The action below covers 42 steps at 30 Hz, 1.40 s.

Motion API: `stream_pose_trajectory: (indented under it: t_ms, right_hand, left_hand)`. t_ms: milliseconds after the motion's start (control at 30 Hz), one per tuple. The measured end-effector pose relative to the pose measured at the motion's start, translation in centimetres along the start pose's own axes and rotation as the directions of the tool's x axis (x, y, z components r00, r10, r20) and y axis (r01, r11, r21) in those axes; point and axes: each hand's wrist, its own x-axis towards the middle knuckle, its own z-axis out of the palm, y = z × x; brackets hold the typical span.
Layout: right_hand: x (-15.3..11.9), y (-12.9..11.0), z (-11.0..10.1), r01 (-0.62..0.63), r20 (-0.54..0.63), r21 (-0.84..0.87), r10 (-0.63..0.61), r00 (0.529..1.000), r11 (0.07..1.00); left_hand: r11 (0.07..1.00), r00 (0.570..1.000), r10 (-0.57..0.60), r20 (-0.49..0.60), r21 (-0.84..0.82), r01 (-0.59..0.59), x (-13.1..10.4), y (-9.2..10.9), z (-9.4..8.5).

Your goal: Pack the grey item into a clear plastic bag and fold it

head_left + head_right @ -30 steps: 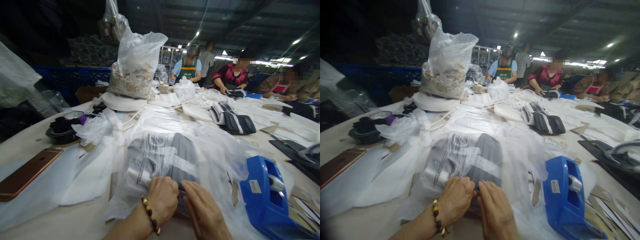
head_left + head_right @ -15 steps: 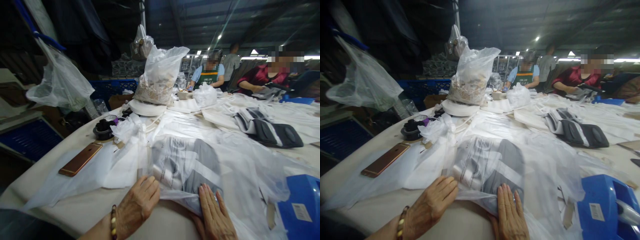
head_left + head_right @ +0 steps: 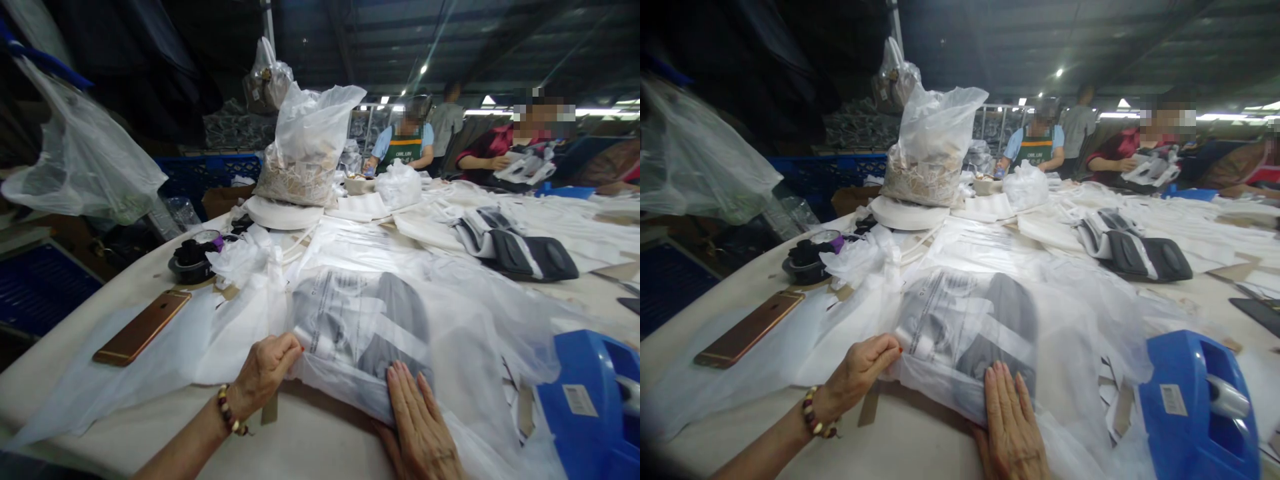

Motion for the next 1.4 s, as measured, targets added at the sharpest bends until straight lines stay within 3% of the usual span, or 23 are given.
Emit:
stream_pose_trajectory:
  t_ms: [133,233,333,433,633,733,900,1067,1200,1300,1400]
  right_hand:
    - [0.0,0.0,-0.1,-0.012,-0.009,0.009,0.013,1.0,1.0]
    - [0.1,0.0,0.0,-0.015,-0.043,0.0,0.015,0.999,1.0]
    - [0.0,0.1,0.2,-0.001,-0.085,-0.015,0.0,0.996,1.0]
    - [-0.2,0.4,0.7,0.035,-0.07,-0.03,-0.037,0.997,0.999]
    - [-0.8,1.1,1.7,0.115,-0.136,-0.096,-0.127,0.982,0.989]
    - [-1.0,1.2,1.8,0.147,-0.109,-0.1,-0.158,0.981,0.984]
    - [-1.2,1.3,2.0,0.131,-0.105,-0.069,-0.138,0.985,0.989]
    - [-1.6,1.4,2.3,0.144,-0.11,-0.074,-0.151,0.982,0.987]
    - [-1.7,1.3,2.3,0.134,-0.1,-0.058,-0.139,0.985,0.989]
    - [-1.6,1.1,2.1,0.129,-0.09,-0.048,-0.133,0.987,0.99]
    - [-1.3,1.0,1.9,0.113,-0.089,-0.037,-0.116,0.989,0.993]
  left_hand:
    - [0.999,0.999,0.049,0.021,-0.002,-0.049,-0.4,-0.1,-1.1]
    - [0.996,0.994,0.09,-0.059,0.028,-0.089,-1.5,-0.9,-1.8]
    - [0.988,0.979,0.15,-0.137,0.063,-0.142,-2.8,-1.9,-1.5]
    - [0.972,0.964,0.23,-0.133,0.084,-0.22,-3.2,-2.6,-1.3]
    - [0.93,0.928,0.353,-0.117,0.153,-0.335,-1.9,-2.6,-4.4]
    - [0.932,0.929,0.34,-0.144,0.18,-0.314,-2.0,-2.8,-5.0]
    - [0.963,0.954,0.256,-0.158,0.133,-0.236,-2.7,-2.3,-3.6]
    - [0.935,0.933,0.347,-0.09,0.111,-0.337,-2.0,-1.4,-2.5]
    - [0.878,0.892,0.452,0.001,0.173,-0.445,-1.0,-2.3,-3.7]
    - [0.874,0.9,0.436,-0.006,0.239,-0.422,-0.8,-2.7,-4.6]
    - [0.885,0.918,0.395,-0.036,0.282,-0.37,-1.4,-1.1,-5.1]
